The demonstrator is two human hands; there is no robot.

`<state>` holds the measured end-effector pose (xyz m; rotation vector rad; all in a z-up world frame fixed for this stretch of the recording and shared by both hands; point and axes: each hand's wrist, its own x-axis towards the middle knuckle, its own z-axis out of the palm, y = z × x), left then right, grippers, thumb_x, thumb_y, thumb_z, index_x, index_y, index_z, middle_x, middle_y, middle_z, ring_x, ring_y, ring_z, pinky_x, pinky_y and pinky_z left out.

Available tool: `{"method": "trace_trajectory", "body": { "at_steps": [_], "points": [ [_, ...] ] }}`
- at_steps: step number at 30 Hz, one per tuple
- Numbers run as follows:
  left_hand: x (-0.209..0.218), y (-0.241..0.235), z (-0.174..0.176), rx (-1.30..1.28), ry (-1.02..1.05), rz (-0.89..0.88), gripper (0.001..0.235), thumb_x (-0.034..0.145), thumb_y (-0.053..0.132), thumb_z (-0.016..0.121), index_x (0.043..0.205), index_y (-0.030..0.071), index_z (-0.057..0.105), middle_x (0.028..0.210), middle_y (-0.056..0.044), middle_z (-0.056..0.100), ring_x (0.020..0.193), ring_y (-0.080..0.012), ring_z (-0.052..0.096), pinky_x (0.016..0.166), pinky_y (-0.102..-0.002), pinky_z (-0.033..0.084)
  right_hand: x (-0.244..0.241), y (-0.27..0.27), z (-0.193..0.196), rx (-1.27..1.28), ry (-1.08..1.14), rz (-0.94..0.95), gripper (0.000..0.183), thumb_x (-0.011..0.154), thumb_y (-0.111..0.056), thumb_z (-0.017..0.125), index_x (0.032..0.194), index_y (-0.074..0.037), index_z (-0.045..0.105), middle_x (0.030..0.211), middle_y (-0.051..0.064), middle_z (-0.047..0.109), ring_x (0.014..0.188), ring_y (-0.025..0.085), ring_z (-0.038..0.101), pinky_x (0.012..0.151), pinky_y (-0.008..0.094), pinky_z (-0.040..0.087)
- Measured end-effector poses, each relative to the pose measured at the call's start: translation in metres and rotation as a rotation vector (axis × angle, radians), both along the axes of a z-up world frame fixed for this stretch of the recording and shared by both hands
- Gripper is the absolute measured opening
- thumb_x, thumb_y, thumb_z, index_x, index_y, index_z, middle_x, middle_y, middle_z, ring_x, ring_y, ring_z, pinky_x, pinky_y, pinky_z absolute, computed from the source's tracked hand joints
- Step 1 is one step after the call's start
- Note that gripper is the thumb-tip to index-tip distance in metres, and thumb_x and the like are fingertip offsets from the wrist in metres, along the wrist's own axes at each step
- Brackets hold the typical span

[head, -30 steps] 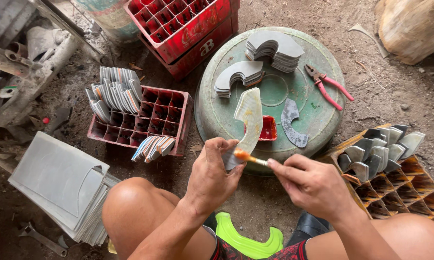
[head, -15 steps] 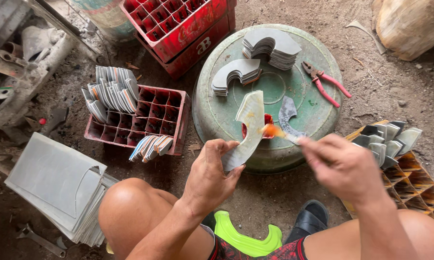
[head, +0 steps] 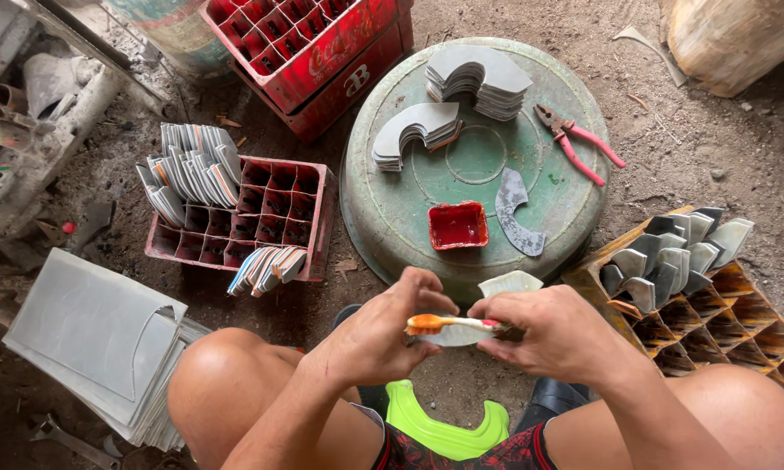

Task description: The person sits on a low stool and uses a brush to apply red paint to curved metal pieces. They dip the brush into a small container of paint, coat each piece, and place the finished items into a crate.

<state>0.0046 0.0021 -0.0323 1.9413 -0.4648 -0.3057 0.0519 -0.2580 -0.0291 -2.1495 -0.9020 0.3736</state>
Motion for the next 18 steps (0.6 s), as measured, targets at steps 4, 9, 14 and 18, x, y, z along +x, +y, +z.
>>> {"method": "trace_trajectory", "body": {
  "at_steps": [4, 9, 14, 18],
  "points": [
    [0.000, -0.006, -0.008, -0.148, 0.000, 0.368, 0.107, 0.063, 0.018, 0.097, 0.148, 0.003, 0.034, 0.139, -0.015, 0.056, 0.129, -0.0327, 0.058, 0.104, -0.044, 0.052, 0.001, -0.013, -0.009, 0.000, 0.395, -0.281, 0.025, 0.071, -0.015, 0.093, 0.086, -0.007, 0.076, 0.072, 0.008, 0.076, 0.059, 0.012, 0.058, 0.051, 0.032, 0.049],
    [-0.006, -0.046, -0.024, -0.516, 0.246, 0.318, 0.091, 0.072, 0.019, 0.092, 0.149, 0.002, 0.045, 0.137, -0.010, 0.063, 0.130, -0.0248, 0.062, 0.111, -0.041, 0.052, -0.006, 0.007, -0.035, 0.614, 0.561, -0.553, 0.027, 0.075, -0.001, 0.089, 0.079, -0.003, 0.062, 0.108, 0.011, 0.079, 0.083, 0.008, 0.060, 0.072, 0.026, 0.051],
    [-0.011, -0.052, -0.043, -0.710, 0.384, 0.326, 0.060, 0.088, 0.012, 0.080, 0.141, -0.003, 0.055, 0.133, -0.012, 0.068, 0.126, -0.0209, 0.066, 0.112, -0.037, 0.054, -0.005, 0.026, -0.040, 0.709, 0.621, -0.545, 0.027, 0.081, -0.003, 0.084, 0.094, -0.002, 0.061, 0.109, 0.015, 0.077, 0.093, 0.014, 0.069, 0.082, 0.030, 0.058],
    [-0.006, -0.041, -0.053, -0.669, 0.442, 0.420, 0.050, 0.091, 0.007, 0.075, 0.136, -0.002, 0.058, 0.126, -0.012, 0.069, 0.118, -0.0191, 0.067, 0.108, -0.035, 0.055, 0.033, 0.015, -0.035, 0.046, 0.118, -0.504, 0.041, 0.089, -0.027, 0.076, 0.120, -0.005, 0.061, 0.110, 0.014, 0.069, 0.094, 0.029, 0.070, 0.078, 0.041, 0.056]
  ]
}}
